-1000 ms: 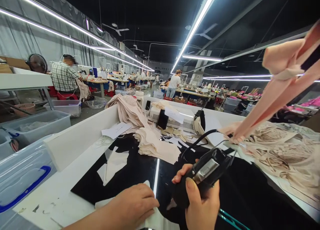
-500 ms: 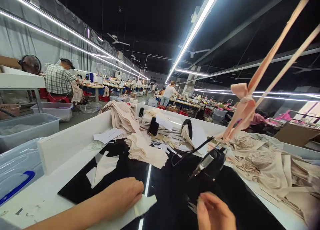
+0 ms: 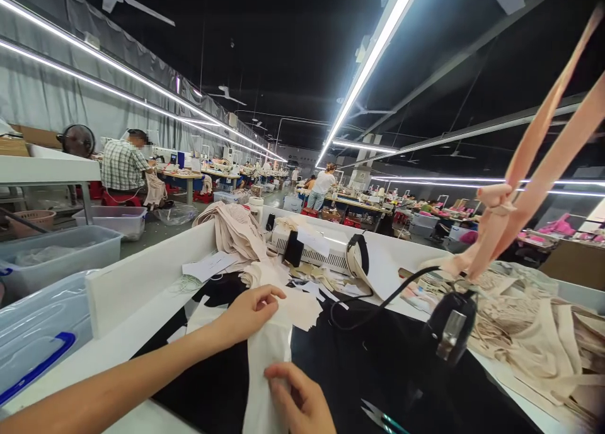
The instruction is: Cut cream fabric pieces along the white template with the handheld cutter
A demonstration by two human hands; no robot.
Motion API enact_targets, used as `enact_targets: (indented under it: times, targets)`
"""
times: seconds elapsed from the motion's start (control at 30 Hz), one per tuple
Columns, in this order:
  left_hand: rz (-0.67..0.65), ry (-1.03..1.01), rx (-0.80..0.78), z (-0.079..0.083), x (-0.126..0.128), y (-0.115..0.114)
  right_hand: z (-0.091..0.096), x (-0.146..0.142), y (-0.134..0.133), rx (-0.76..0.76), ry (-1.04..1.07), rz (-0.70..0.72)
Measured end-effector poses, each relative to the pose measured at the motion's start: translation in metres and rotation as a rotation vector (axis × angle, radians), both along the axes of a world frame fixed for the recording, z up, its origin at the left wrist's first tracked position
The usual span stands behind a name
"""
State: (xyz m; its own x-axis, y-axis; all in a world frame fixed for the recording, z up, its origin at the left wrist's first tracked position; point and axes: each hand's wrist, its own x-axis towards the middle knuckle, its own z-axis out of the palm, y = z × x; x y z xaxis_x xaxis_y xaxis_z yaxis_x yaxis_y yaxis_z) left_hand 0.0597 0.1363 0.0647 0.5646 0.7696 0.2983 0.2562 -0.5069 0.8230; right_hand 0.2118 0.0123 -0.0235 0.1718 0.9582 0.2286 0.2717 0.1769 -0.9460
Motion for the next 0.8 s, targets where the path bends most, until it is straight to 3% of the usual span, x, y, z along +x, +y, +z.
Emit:
enact_targets:
  times: [0.23,0.4,0.57,0.8]
  targets:
    - [0.178,0.003,0.107,0.024,0.006,0.062,0.042,0.067,0.070,0.040,0.107,-0.207]
    - [0.209,0.044,0.196,0.031,0.023,0.093,0.048,0.088,0.107,0.087,0.167,-0.338]
    - [0.197,0.115,0.252,0.019,0.029,0.105,0.033,0.101,0.135,0.067,0.060,-0.435]
    - [0.192,0.211,0.247,-0.013,0.028,0.116,0.013,0.119,0.162,0.037,-0.279,-0.447]
